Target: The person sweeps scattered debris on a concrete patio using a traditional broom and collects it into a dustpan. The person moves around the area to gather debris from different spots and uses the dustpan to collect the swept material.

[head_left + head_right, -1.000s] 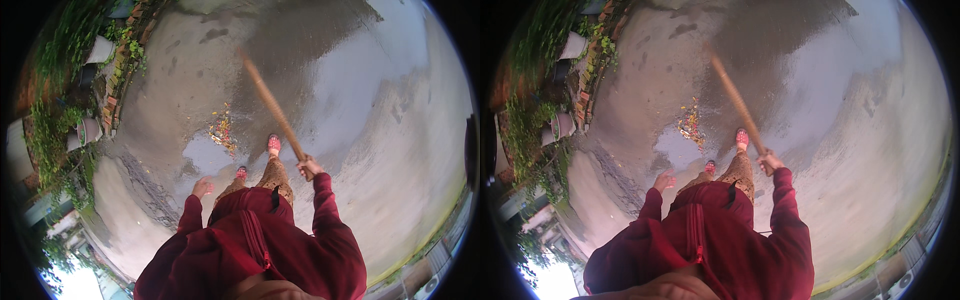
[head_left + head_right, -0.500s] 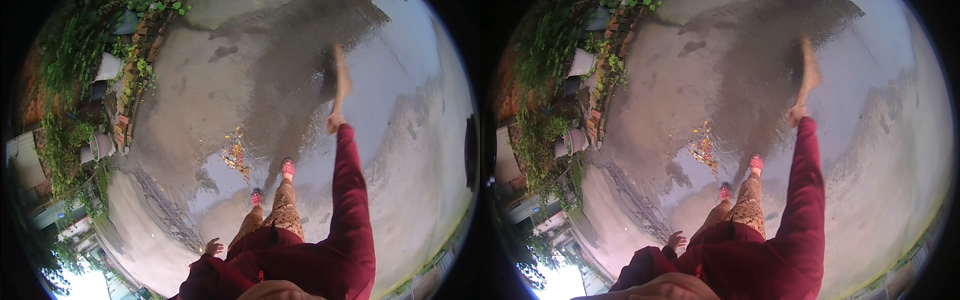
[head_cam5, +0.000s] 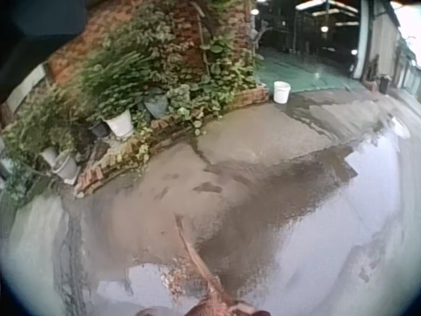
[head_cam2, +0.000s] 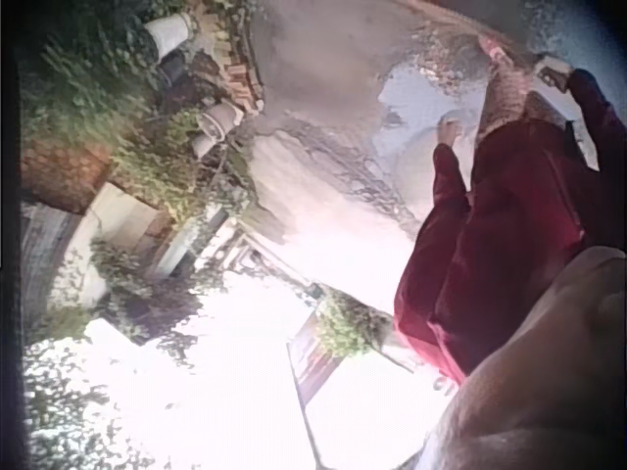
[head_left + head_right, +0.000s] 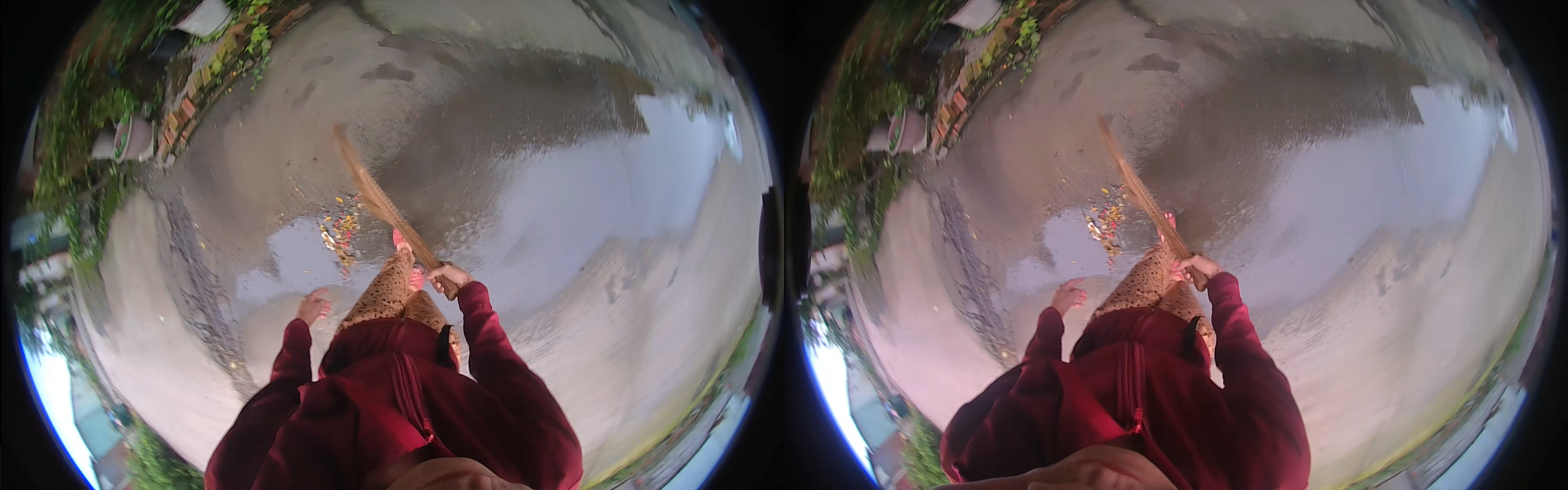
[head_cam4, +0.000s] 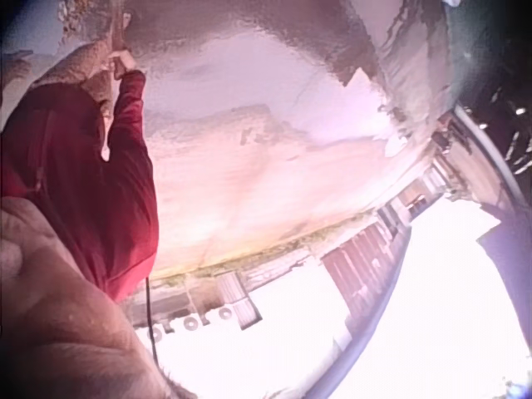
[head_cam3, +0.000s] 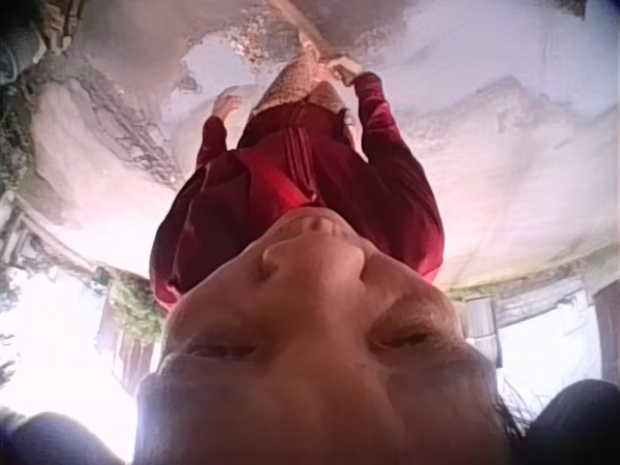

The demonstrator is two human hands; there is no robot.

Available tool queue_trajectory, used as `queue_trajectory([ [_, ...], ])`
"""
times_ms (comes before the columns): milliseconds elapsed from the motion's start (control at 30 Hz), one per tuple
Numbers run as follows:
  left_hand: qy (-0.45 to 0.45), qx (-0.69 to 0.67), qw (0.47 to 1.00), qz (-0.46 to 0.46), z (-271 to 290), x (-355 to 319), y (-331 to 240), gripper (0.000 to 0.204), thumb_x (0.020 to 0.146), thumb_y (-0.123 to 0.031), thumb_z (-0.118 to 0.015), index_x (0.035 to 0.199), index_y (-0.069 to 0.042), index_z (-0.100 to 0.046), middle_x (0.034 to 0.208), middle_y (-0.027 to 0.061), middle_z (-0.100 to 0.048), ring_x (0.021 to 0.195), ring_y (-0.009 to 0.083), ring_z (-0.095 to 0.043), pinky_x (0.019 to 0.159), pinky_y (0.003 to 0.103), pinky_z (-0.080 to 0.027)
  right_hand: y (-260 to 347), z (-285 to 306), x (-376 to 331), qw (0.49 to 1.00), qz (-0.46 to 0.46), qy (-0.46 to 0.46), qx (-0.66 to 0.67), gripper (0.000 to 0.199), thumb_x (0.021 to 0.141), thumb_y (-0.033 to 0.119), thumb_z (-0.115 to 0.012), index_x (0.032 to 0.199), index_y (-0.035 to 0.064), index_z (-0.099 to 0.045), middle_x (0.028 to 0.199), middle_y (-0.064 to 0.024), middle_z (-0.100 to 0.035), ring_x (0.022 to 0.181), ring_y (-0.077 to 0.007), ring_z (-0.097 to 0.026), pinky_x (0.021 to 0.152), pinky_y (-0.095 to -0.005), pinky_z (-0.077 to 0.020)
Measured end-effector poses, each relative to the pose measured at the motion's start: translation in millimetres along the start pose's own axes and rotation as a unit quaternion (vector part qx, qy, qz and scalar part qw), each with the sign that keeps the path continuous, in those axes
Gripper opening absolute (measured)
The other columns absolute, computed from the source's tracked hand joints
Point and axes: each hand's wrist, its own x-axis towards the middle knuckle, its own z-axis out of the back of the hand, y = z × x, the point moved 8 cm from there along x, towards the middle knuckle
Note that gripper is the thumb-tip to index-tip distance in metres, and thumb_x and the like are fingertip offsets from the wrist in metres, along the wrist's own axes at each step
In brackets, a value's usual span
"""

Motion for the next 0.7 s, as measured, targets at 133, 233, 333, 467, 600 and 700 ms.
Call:
queue_trajectory([
  [133, 0.018, -0.014, 0.999, 0.024, -12, 39, 22, 0.039, 0.078, -0.012, -0.044, 0.117, -0.013, -0.043, 0.080, 0.0080, -0.058, 0.065, 0.0151, -0.056, 0.055, 0.028, -0.048, 80, 40, -65, 0.982, 0.109, -0.138, -0.073, 0.025, 0.065, 0.006, -0.059, 0.084, 0.0068, -0.043, 0.056, -0.0028, -0.043, 0.042, -0.0105, -0.041, 0.036, -0.0237, -0.0332],
  [233, 0.022, -0.009, 0.994, 0.104, -20, 59, 46, 0.038, 0.078, -0.010, -0.044, 0.116, -0.013, -0.044, 0.080, 0.0086, -0.059, 0.064, 0.0160, -0.056, 0.054, 0.030, -0.049, 157, 98, -95, 0.948, 0.175, -0.241, -0.112, 0.028, 0.065, 0.006, -0.059, 0.087, 0.0071, -0.041, 0.057, -0.0015, -0.042, 0.043, -0.0105, -0.041, 0.036, -0.0232, -0.0333],
  [333, 0.020, -0.033, 0.985, 0.166, -22, 70, 49, 0.039, 0.079, -0.007, -0.042, 0.118, -0.014, -0.042, 0.082, 0.0106, -0.059, 0.066, 0.0170, -0.057, 0.055, 0.032, -0.049, 235, 155, -93, 0.941, 0.216, -0.250, -0.070, 0.021, 0.065, 0.006, -0.058, 0.080, 0.0008, -0.044, 0.056, -0.0039, -0.045, 0.043, -0.0132, -0.045, 0.036, -0.0245, -0.0371],
  [467, -0.012, -0.168, 0.974, 0.152, -13, 66, -2, 0.042, 0.079, -0.006, -0.040, 0.120, -0.015, -0.039, 0.085, 0.0119, -0.058, 0.070, 0.0187, -0.057, 0.059, 0.033, -0.048, 341, 223, -52, 0.943, 0.211, -0.255, 0.041, 0.010, 0.069, 0.005, -0.054, 0.072, 0.0053, -0.044, 0.053, -0.0016, -0.043, 0.045, -0.0121, -0.044, 0.039, -0.0235, -0.0370],
  [600, -0.079, -0.190, 0.965, 0.162, 12, 50, -9, 0.044, 0.078, -0.005, -0.039, 0.120, -0.014, -0.039, 0.087, 0.0125, -0.058, 0.073, 0.0202, -0.058, 0.060, 0.034, -0.049, 374, 213, 39, 0.906, 0.307, -0.223, -0.186, 0.011, 0.066, 0.011, -0.056, 0.066, 0.0019, -0.050, 0.054, -0.0065, -0.049, 0.041, -0.0169, -0.047, 0.039, -0.0312, -0.0411],
  [700, -0.110, -0.175, 0.957, 0.203, 14, 23, 12, 0.044, 0.077, -0.006, -0.039, 0.120, -0.014, -0.039, 0.087, 0.0130, -0.058, 0.074, 0.0210, -0.058, 0.061, 0.035, -0.049, 263, 169, 106, 0.881, -0.043, -0.309, -0.355, 0.012, 0.065, 0.012, -0.051, 0.069, 0.0014, -0.046, 0.047, -0.0088, -0.046, 0.037, -0.0206, -0.048, 0.036, -0.0346, -0.0409],
])
